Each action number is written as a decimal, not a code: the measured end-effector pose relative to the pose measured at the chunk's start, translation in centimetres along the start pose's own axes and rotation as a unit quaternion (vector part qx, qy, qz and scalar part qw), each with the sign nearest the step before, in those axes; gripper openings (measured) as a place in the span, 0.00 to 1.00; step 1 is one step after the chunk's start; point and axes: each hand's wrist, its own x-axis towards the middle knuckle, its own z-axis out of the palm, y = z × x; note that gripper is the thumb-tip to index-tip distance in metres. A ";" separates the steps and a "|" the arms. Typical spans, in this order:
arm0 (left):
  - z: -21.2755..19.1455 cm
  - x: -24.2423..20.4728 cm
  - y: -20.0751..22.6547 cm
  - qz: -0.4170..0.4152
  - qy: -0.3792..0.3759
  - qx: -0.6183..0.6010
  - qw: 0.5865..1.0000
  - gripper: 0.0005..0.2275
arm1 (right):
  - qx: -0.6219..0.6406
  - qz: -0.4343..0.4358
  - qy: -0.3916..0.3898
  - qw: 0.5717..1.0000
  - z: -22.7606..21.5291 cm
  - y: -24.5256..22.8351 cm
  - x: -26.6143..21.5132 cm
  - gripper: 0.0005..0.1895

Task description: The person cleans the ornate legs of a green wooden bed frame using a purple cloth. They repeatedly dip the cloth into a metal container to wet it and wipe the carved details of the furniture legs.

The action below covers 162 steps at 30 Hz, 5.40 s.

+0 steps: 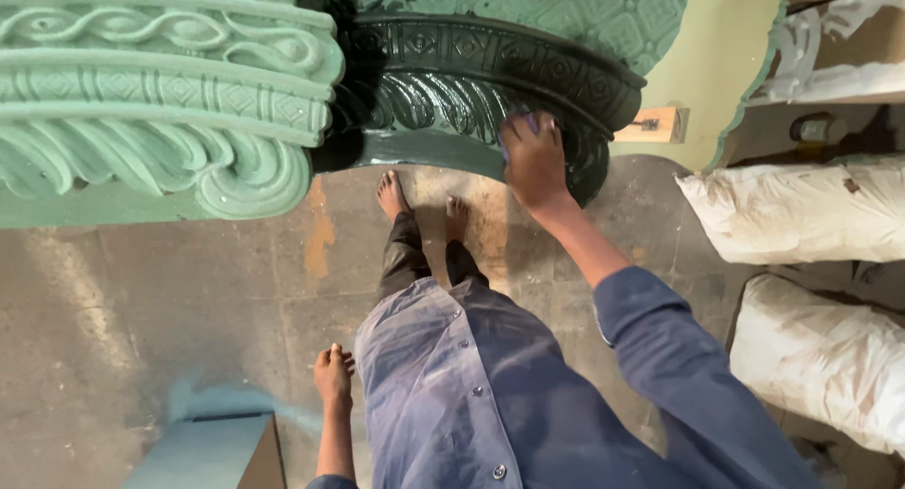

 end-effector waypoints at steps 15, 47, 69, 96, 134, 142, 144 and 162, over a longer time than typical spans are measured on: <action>1.0 -0.9 -1.1 -0.022 0.004 -0.029 0.999 0.15 | 0.083 -0.116 0.011 0.990 1.7 -1.1 6.9 0.26; 1.1 -0.6 -2.1 -0.033 0.006 -0.062 0.998 0.15 | -0.045 -0.108 0.018 0.993 2.3 -8.1 2.7 0.28; 2.5 -2.9 -5.1 -0.044 0.025 -0.101 0.994 0.14 | 0.093 -0.225 -0.012 0.970 5.4 -13.4 5.3 0.19; -11.0 -6.0 -10.5 -0.057 0.045 0.006 0.997 0.17 | 0.216 0.165 0.101 0.957 8.3 -13.1 -0.3 0.18; -27.0 4.1 0.0 0.055 0.047 0.133 0.988 0.15 | 0.730 0.232 0.177 0.618 12.9 -29.8 6.5 0.05; -27.2 4.6 2.9 0.041 0.034 0.191 0.980 0.15 | 0.700 0.281 0.092 0.650 11.5 -30.7 4.7 0.15; -27.3 5.0 3.4 0.070 0.019 0.184 0.980 0.16 | 0.701 0.278 0.133 0.643 11.5 -30.6 5.9 0.12; -25.6 4.9 2.4 0.050 0.019 0.145 0.988 0.17 | 0.683 0.216 0.180 0.674 14.8 -29.8 7.9 0.22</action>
